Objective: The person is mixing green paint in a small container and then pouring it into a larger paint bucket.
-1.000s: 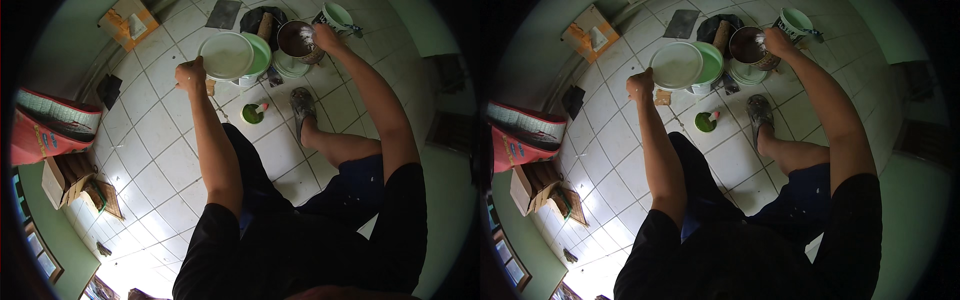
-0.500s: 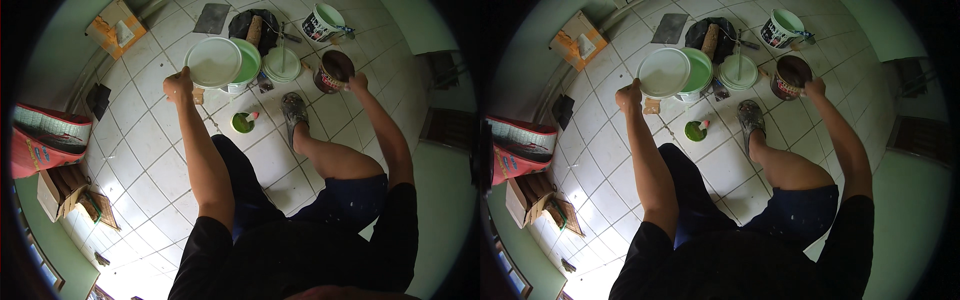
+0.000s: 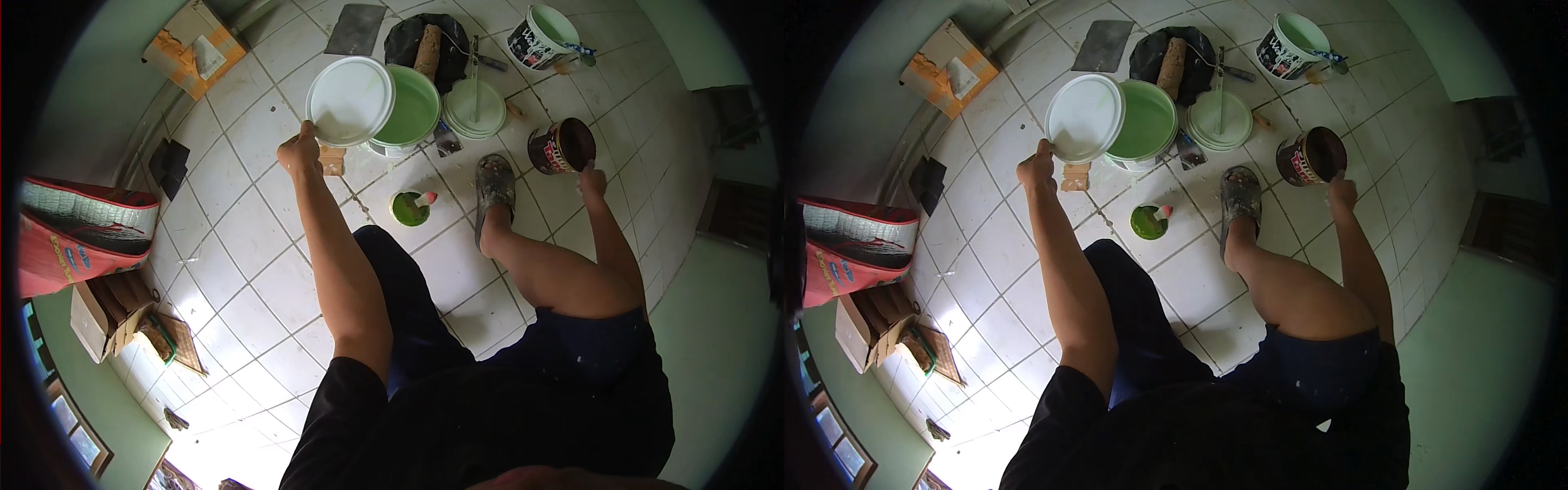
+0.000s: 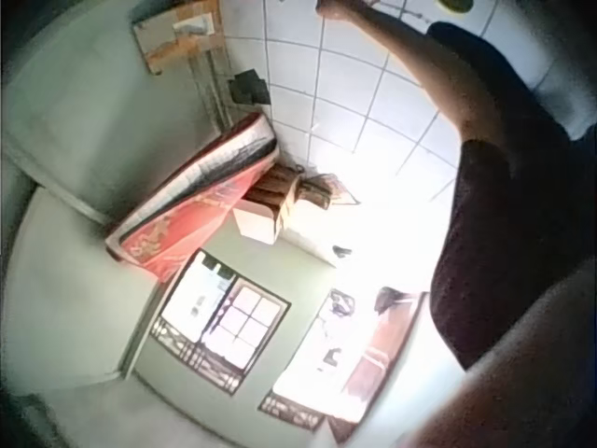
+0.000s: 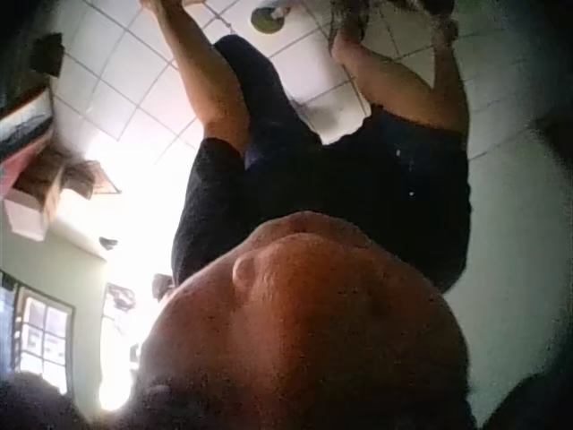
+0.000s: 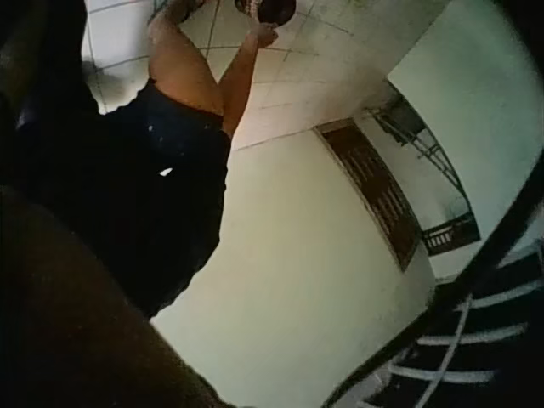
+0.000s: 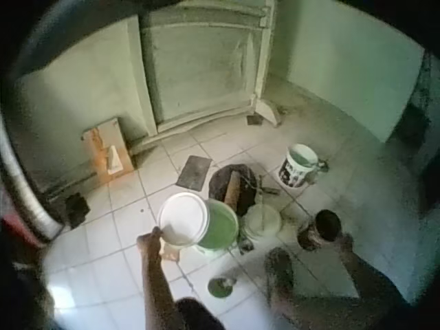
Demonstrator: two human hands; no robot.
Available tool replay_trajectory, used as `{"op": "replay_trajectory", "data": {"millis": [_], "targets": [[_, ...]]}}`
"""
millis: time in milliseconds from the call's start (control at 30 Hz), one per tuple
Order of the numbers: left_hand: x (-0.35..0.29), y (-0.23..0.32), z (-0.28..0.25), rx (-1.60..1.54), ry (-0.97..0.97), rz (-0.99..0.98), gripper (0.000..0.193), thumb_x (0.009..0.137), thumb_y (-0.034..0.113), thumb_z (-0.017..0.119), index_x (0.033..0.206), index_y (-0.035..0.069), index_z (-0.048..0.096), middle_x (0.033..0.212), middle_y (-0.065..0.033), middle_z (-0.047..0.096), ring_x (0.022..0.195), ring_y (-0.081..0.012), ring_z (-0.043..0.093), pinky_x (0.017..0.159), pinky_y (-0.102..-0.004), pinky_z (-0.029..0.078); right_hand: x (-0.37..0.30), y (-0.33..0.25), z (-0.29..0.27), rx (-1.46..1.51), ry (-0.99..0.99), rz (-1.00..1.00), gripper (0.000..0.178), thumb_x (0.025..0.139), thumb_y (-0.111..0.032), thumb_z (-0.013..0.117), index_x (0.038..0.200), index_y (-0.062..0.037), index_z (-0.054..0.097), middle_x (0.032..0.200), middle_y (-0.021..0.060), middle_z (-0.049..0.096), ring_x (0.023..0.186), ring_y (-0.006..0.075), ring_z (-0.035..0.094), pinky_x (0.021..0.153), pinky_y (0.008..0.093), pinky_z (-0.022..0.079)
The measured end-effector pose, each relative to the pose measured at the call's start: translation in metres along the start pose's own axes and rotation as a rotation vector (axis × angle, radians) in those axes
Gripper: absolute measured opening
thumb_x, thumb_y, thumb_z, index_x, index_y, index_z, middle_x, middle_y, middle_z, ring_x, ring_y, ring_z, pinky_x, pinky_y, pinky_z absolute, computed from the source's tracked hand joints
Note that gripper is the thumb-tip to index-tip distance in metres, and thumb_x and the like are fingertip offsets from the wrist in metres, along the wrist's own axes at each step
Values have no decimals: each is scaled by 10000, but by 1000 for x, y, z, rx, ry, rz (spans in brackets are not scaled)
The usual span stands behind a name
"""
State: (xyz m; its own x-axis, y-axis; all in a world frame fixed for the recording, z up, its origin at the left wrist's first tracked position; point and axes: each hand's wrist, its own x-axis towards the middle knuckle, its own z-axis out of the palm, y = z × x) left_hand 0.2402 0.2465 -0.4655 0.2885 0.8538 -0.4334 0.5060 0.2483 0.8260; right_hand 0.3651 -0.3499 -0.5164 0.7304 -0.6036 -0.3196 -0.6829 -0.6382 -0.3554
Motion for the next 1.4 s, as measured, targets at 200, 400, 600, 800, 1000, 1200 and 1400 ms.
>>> {"op": "replay_trajectory", "data": {"millis": [200, 400, 600, 800, 1000, 1200, 1400], "targets": [[-23, 14, 23, 171, -17, 350, 357, 766, 308, 729, 846, -39, 754, 708, -159, 704, 666, -236, 675, 694, -378, 524, -52, -74, -13, 31, 254, -576, 428, 940, -353, 574, 1083, 47, 617, 902, 174, 697, 716, 272, 712, 616, 350, 546], [-116, 48, 68, 346, 141, 950, 291, 720, 284, 759, 906, 62, 736, 838, -107, 721, 755, -263, 660, 867, -418, 386, -170, -139, -12, 691, -1093, -217, 402, 985, -387, 556, 1084, 0, 597, 945, 95, 685, 739, 192, 673, 618, 239, 507], [-181, 38, 92, 393, -23, 1371, 345, 702, 243, 789, 982, 93, 654, 952, -61, 628, 954, -243, 574, 942, -468, 310, -168, -115, -12, 1102, -1450, -5, 597, 1004, -417, 513, 1345, 69, 450, 1275, 188, 611, 1079, 265, 659, 696, 249, 555], [-202, 10, 99, 477, -348, 1714, 348, 732, 237, 762, 1026, 105, 631, 1045, -42, 581, 1021, -221, 549, 962, -493, 306, -133, -64, -6, 1449, -1293, 142, 579, 1000, -394, 527, 1329, 74, 442, 1330, 246, 553, 1196, 321, 588, 765, 281, 582], [-221, -16, 117, 536, -564, 1909, 309, 782, 185, 613, 1070, 73, 627, 1005, -51, 543, 1026, -203, 533, 961, -423, 344, -115, -34, 10, 1523, -1269, 148, 530, 980, -324, 584, 1314, 58, 430, 1319, 250, 539, 1213, 337, 570, 849, 320, 591], [-221, -46, 150, 659, -596, 1981, 348, 764, 194, 652, 1087, 66, 624, 1006, -56, 546, 1047, -200, 533, 957, -411, 347, -105, -37, 26, 1634, -1112, 250, 461, 981, -294, 590, 1290, 25, 464, 1276, 210, 565, 1212, 333, 555, 978, 408, 524], [-216, -79, 190, 734, -608, 1959, 272, 784, 141, 587, 1029, 40, 646, 985, -72, 562, 1056, -217, 541, 969, -397, 359, -88, -20, 61, 1670, -966, 189, 402, 978, -290, 564, 1270, -24, 485, 1299, 162, 545, 1159, 343, 555, 1003, 486, 477]]}}
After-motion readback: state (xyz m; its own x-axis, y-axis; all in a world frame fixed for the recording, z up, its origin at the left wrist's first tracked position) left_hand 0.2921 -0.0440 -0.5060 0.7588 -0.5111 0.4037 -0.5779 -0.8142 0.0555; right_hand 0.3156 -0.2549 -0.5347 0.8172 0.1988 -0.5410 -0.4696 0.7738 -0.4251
